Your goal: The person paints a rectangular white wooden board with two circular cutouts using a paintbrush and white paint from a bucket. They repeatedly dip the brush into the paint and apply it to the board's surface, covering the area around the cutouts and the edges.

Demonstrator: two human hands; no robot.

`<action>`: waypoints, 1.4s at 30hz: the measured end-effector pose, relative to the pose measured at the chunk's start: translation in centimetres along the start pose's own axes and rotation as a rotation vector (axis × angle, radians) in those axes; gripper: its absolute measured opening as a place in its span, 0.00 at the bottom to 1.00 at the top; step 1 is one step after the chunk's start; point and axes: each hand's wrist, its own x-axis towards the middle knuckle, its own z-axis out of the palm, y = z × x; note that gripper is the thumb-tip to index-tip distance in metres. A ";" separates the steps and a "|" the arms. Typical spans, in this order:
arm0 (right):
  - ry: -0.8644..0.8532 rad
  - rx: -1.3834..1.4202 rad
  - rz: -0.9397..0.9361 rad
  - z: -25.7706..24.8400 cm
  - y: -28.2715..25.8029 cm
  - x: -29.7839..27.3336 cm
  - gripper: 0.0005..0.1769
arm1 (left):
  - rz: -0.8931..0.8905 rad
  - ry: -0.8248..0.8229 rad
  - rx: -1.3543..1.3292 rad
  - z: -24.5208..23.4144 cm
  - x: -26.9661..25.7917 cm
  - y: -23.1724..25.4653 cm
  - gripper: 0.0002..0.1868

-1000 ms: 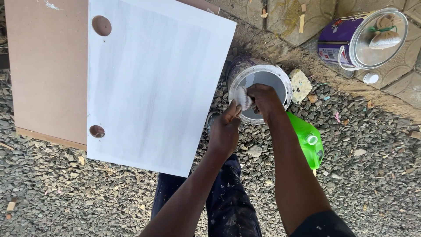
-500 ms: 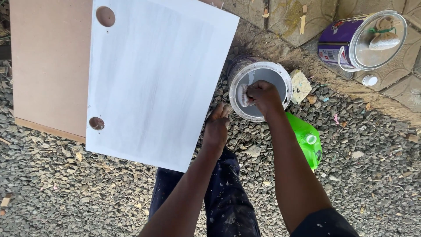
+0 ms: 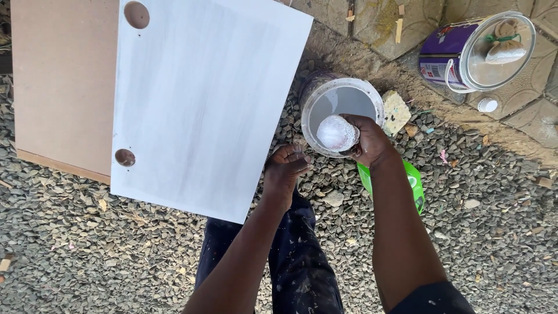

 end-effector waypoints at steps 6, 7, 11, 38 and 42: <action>0.060 0.192 0.012 -2.3 3.0 2.5 0.08 | -0.056 0.131 -0.095 2.9 -3.1 3.2 0.21; 0.057 0.190 0.010 -2.3 3.1 2.8 0.08 | -0.052 0.130 -0.096 3.5 -3.3 4.1 0.21; 0.111 0.273 -0.078 -3.4 4.0 4.0 0.08 | -0.023 0.096 -0.798 4.7 -2.8 5.5 0.26; 0.038 0.725 -0.397 8.0 6.3 -2.2 0.21 | -0.279 0.396 0.029 -10.0 -12.6 20.7 0.22; 0.067 0.744 -0.338 7.3 11.1 -1.1 0.23 | -0.120 0.587 0.591 -11.4 -11.7 22.5 0.26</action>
